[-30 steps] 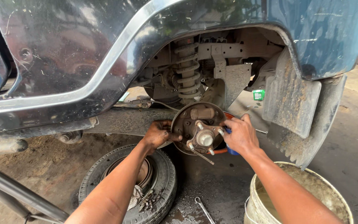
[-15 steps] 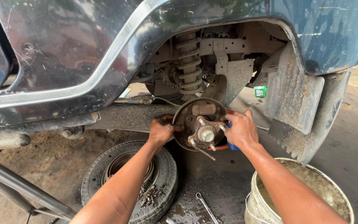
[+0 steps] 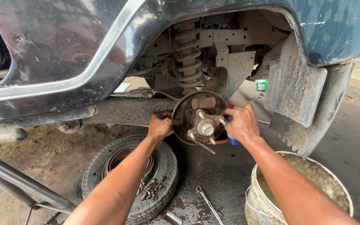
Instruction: The person cleans and assembles mechanical brake shoes and hardware on a vehicle assembly using a wrench, a screwdriver, and a blue can of cleaning spray while the tire and drum are on the floor.
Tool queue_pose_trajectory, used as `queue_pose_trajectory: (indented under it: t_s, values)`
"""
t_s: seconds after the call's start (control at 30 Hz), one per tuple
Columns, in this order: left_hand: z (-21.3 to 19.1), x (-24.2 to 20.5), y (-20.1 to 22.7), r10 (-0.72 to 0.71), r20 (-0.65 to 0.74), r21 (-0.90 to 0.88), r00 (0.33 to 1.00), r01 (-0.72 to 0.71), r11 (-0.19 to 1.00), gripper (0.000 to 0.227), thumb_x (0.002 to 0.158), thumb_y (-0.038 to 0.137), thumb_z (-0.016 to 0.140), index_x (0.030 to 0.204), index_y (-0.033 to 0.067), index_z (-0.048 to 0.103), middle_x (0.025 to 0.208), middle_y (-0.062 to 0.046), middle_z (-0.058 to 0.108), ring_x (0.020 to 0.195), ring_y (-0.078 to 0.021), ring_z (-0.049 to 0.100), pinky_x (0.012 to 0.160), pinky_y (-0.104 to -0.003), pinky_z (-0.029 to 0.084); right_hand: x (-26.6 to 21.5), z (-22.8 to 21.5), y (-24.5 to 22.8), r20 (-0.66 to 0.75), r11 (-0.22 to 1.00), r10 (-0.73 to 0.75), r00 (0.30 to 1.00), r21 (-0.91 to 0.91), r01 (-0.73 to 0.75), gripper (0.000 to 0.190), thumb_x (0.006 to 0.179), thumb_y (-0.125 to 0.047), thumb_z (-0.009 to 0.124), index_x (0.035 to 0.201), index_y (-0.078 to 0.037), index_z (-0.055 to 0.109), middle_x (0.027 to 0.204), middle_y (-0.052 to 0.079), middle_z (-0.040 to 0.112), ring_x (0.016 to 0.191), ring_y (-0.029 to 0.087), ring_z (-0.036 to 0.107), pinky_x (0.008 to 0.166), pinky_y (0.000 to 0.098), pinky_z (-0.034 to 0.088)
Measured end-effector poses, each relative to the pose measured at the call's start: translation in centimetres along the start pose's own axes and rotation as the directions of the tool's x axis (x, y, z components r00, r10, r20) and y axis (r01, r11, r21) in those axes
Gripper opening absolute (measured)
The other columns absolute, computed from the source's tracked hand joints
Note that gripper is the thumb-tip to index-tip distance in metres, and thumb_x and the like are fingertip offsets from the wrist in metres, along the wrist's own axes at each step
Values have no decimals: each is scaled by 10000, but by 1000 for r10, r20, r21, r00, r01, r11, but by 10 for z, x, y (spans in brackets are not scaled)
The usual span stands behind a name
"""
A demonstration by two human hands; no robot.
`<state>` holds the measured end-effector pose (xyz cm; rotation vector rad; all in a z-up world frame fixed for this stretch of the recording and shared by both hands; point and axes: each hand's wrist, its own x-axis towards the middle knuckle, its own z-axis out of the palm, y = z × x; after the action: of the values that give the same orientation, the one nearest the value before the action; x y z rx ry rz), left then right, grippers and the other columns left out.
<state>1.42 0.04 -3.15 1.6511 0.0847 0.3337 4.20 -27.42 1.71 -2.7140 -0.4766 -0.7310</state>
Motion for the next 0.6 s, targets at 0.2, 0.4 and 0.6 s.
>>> queue_pose_trajectory:
  t_s: [0.2,0.4,0.6]
  values:
    - [-4,-6,21,-143,104,-10,984,145,989,261,797,92,755,1049,26,765,987,-118,793,917,-251,757,925,-422,613,2,4,2,5,1000,3,1000,19,-3,333,822,-372,796,1086,-168,808,1056,33,766,1080,324,566,893,450,540]
    - [-25,2,8,-268,170,-16,948,274,962,263,949,188,588,1129,61,732,1187,-129,701,1136,-253,675,1061,-396,512,2,6,9,14,1000,-11,1000,29,11,373,824,-378,806,1116,-147,801,1046,66,766,1083,306,573,942,433,526]
    - [-46,16,-11,-320,192,295,928,257,920,263,856,46,572,1032,-25,754,1061,-147,794,932,-216,771,880,-361,629,-5,2,14,24,998,6,1000,61,-7,323,782,-317,796,1071,-175,821,1025,58,771,1081,328,565,938,435,514]
